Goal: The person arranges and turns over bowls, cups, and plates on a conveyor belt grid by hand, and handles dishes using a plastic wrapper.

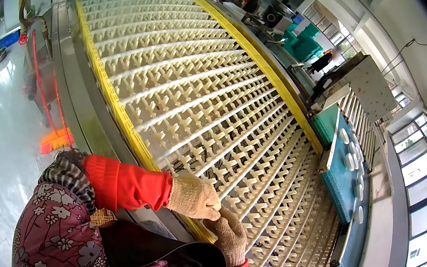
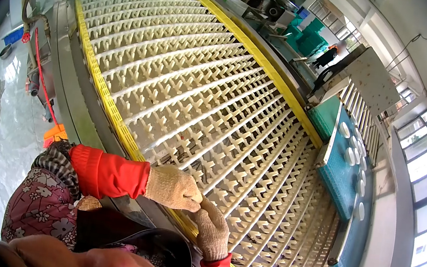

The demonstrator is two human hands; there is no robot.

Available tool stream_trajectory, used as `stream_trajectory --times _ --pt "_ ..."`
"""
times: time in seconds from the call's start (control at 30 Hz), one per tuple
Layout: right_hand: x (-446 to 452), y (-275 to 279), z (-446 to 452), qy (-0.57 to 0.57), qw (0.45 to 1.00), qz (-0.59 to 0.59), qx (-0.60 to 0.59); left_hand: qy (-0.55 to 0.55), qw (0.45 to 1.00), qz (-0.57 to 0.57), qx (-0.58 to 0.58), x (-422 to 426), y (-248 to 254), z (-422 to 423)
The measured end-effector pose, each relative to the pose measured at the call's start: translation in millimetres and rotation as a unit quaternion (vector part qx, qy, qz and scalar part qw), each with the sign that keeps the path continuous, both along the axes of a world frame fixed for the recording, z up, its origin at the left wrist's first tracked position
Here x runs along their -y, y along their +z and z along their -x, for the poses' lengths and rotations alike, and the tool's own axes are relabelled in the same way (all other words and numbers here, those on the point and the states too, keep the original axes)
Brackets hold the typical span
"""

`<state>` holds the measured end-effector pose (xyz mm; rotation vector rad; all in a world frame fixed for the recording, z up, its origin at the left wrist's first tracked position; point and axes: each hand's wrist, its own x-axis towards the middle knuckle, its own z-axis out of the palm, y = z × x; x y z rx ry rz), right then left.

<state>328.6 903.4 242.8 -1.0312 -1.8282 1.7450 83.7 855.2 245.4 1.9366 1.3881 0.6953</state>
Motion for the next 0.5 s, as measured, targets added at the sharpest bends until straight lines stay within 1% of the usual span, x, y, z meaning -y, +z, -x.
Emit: stream_trajectory --times 0.13,0.23,0.33,0.4,0.47,0.5 --pt "1 10 -3 0.005 1.000 -0.010 0.027 0.002 1.000 0.015 0.005 1 7 -5" --pt "-5 4 -11 -0.005 0.999 0.046 0.015 0.002 1.000 0.014 0.006 1 9 -9" --pt "-4 2 -16 -0.021 0.997 0.071 -0.022 0.002 1.000 0.005 0.008 -2 5 -14" --pt "-6 -12 -24 0.009 1.000 -0.006 -0.012 0.006 1.000 0.009 0.021 -2 3 -18" --pt "-6 -9 -24 0.012 1.000 -0.017 -0.001 -0.004 1.000 0.027 0.010 -3 11 -19" --pt "-6 -4 -24 0.000 1.000 0.010 0.004 -0.008 0.999 0.036 0.004 -3 13 -20"
